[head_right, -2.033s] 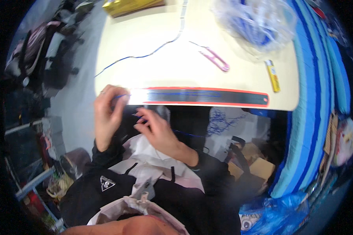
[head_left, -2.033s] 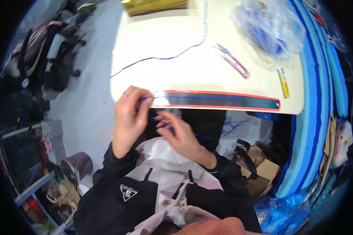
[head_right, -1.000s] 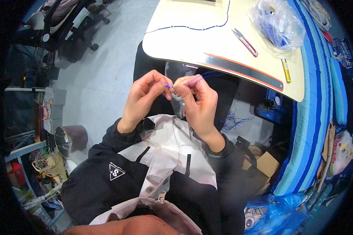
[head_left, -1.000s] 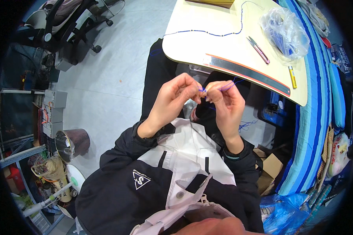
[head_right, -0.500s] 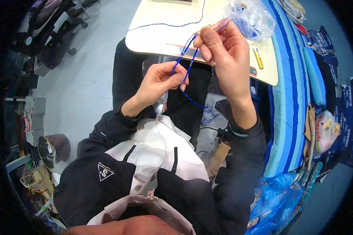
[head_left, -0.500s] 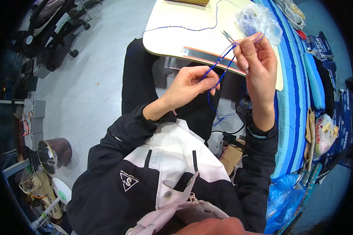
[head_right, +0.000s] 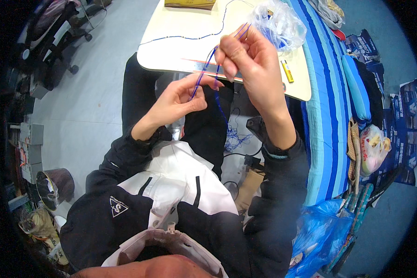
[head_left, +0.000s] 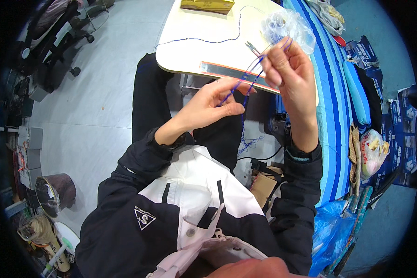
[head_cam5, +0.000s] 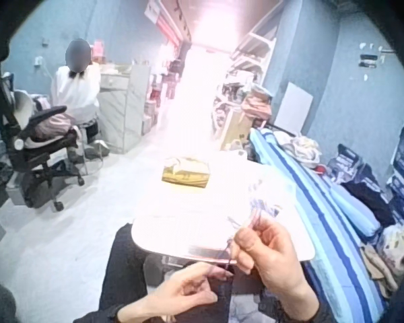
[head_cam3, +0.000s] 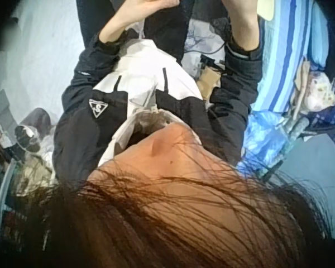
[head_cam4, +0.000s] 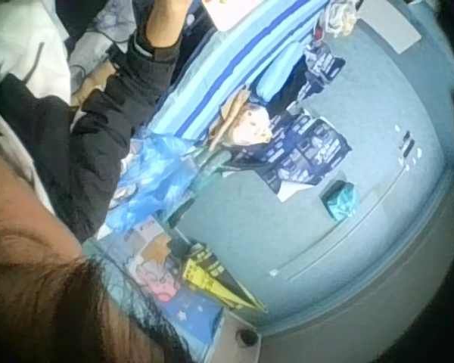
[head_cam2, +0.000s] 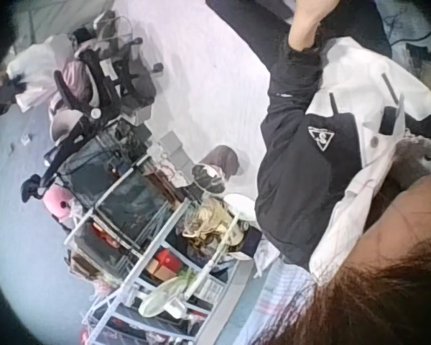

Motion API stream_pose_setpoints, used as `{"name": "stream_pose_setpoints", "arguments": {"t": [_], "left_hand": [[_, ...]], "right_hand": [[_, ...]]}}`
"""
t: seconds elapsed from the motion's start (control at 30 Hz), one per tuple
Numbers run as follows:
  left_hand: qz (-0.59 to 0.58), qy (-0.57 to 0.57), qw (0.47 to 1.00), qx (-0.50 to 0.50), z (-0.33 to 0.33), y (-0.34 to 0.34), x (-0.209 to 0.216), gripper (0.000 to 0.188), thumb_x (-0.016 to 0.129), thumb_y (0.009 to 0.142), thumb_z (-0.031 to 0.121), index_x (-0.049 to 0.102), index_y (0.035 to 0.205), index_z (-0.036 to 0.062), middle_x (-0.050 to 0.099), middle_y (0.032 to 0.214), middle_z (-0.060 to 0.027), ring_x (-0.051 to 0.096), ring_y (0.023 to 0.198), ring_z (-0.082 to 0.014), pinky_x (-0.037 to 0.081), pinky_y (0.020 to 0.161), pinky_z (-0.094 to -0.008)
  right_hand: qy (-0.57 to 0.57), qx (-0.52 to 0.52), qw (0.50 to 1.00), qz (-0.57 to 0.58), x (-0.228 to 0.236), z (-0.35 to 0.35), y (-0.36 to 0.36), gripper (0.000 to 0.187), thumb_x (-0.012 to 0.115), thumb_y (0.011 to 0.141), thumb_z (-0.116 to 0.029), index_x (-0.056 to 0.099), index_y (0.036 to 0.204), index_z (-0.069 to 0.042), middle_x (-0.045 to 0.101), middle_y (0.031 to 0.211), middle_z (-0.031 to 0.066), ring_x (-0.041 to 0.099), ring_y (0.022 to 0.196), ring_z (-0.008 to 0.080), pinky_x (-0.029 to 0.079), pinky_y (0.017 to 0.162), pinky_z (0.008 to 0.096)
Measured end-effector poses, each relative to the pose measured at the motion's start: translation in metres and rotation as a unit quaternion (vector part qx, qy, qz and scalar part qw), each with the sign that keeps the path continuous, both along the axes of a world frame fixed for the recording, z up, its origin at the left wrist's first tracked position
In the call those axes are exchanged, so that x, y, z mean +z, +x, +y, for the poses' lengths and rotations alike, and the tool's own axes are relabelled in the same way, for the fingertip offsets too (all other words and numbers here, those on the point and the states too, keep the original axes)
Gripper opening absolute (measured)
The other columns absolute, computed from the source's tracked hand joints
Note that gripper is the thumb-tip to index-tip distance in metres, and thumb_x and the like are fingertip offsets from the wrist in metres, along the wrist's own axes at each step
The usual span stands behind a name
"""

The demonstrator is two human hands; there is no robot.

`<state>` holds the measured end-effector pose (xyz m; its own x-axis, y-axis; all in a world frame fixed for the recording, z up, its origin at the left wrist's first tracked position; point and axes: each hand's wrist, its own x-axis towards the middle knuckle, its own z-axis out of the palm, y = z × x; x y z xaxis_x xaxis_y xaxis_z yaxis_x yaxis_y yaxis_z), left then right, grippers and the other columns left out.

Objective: The person measures a blue LED string against a ruler on a table, then uses a lighter to heat and seal the wire ends. They repeatedly measure, cut, and seal segments of the LED string, placing finished pieces on the table.

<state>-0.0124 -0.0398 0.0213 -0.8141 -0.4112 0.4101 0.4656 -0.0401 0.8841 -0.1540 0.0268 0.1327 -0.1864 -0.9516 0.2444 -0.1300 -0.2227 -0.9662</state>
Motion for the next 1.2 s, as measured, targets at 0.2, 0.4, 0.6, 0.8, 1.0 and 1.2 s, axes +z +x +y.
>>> {"name": "stream_pose_setpoints", "arguments": {"t": [0.2, 0.4, 0.6, 0.8, 1.0, 1.2], "left_hand": [[0.036, 0.04, 0.991, 0.122, -0.009, 0.008, 0.01, 0.034, 0.063, 0.087, 0.012, 0.05, 0.115, 0.0003, 0.057, 0.093, -0.0039, 0.051, 0.077, -0.0057, 0.044, 0.068, -0.0177], [0.027, 0.002, 0.974, 0.223, -0.009, 0.011, 0.012, 0.02, 0.06, 0.088, 0.009, 0.059, 0.105, -0.0008, 0.059, 0.092, -0.0029, 0.054, 0.075, -0.0058, 0.043, 0.066, -0.0182], [0.02, -0.007, 0.97, 0.241, -0.01, 0.007, 0.007, 0.018, 0.062, 0.086, 0.009, 0.065, 0.1, -0.0031, 0.061, 0.083, -0.0032, 0.052, 0.065, -0.0069, 0.042, 0.059, -0.0183], [-0.031, 0.177, 0.982, 0.064, -0.012, 0.013, 0.005, 0.022, 0.057, 0.09, 0.013, 0.062, 0.105, -0.002, 0.058, 0.073, -0.003, 0.042, 0.055, -0.0023, 0.03, 0.049, -0.0159], [-0.021, 0.244, 0.969, -0.015, -0.016, 0.015, 0.003, 0.021, 0.055, 0.091, 0.013, 0.061, 0.105, -0.0017, 0.057, 0.07, -0.0029, 0.037, 0.051, -0.0011, 0.027, 0.045, -0.0149], [-0.03, 0.211, 0.977, 0.01, -0.014, 0.015, 0.005, 0.02, 0.056, 0.09, 0.013, 0.062, 0.103, -0.0008, 0.057, 0.069, -0.0019, 0.038, 0.051, -0.0007, 0.026, 0.045, -0.0149]], "right_hand": [[0.071, -0.025, 0.996, 0.046, -0.017, 0.004, 0.008, 0.011, 0.06, 0.087, -0.01, 0.059, 0.089, 0.001, 0.062, 0.077, 0.0027, 0.047, 0.058, 0.0018, 0.035, 0.051, 0.0153], [0.077, -0.031, 0.995, 0.057, -0.034, 0.001, 0.01, 0.007, 0.059, 0.088, -0.011, 0.06, 0.085, -0.004, 0.056, 0.087, -0.0017, 0.041, 0.065, 0.0, 0.027, 0.052, 0.0152], [-0.003, -0.011, 0.997, 0.083, -0.046, -0.003, 0.009, 0.005, 0.061, 0.085, -0.003, 0.059, 0.085, 0.0, 0.055, 0.087, 0.0022, 0.049, 0.075, 0.0062, 0.038, 0.064, 0.0169], [-0.07, -0.035, 0.989, 0.123, -0.054, -0.008, 0.008, 0.004, 0.065, 0.08, 0.0, 0.062, 0.082, 0.002, 0.056, 0.087, 0.0028, 0.052, 0.072, 0.0051, 0.042, 0.057, 0.0165], [-0.057, -0.033, 0.993, 0.1, -0.055, -0.007, 0.009, 0.005, 0.065, 0.08, 0.0, 0.061, 0.082, 0.003, 0.057, 0.086, 0.0042, 0.054, 0.071, 0.0068, 0.042, 0.058, 0.0179], [-0.037, -0.016, 0.998, 0.046, -0.054, -0.008, 0.012, 0.004, 0.063, 0.081, 0.002, 0.06, 0.08, 0.004, 0.058, 0.081, 0.0051, 0.055, 0.069, 0.0081, 0.043, 0.06, 0.019]]}}
